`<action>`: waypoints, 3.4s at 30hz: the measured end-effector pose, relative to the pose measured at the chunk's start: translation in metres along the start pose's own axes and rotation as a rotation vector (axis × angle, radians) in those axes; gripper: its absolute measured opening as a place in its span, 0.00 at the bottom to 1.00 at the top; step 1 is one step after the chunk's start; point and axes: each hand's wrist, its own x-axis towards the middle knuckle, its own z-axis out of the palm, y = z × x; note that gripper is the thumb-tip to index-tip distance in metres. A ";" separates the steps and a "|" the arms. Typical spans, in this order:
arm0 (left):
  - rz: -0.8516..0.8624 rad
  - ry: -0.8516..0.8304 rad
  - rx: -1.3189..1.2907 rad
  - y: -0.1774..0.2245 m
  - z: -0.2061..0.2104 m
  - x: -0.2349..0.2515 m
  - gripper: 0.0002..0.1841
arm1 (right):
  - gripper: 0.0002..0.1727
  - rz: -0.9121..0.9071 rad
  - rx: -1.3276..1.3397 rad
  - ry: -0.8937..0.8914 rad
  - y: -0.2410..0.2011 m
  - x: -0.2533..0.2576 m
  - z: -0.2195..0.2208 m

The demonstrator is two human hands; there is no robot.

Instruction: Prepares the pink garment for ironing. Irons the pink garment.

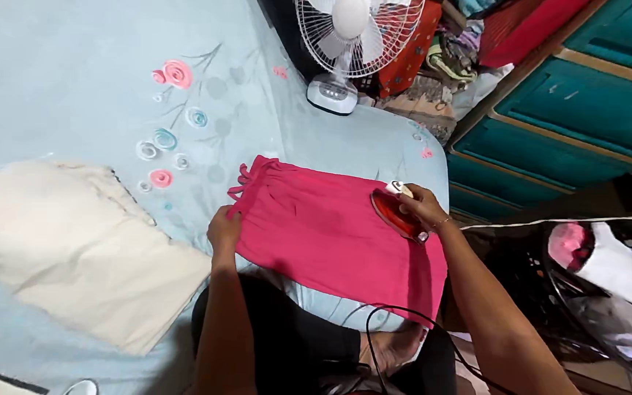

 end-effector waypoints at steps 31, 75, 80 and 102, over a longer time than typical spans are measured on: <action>-0.011 -0.014 0.015 0.001 0.000 0.004 0.19 | 0.27 -0.033 -0.293 0.064 -0.040 0.069 0.038; 0.083 0.084 -0.155 -0.017 -0.006 -0.001 0.17 | 0.29 -0.259 -0.306 -0.364 -0.059 -0.116 0.124; 0.079 0.035 -0.085 -0.018 -0.001 0.000 0.19 | 0.29 -0.288 -0.339 -0.438 -0.108 -0.103 0.179; 0.086 0.035 0.031 -0.015 0.004 -0.003 0.20 | 0.31 -0.351 -0.366 -0.263 0.018 -0.183 0.072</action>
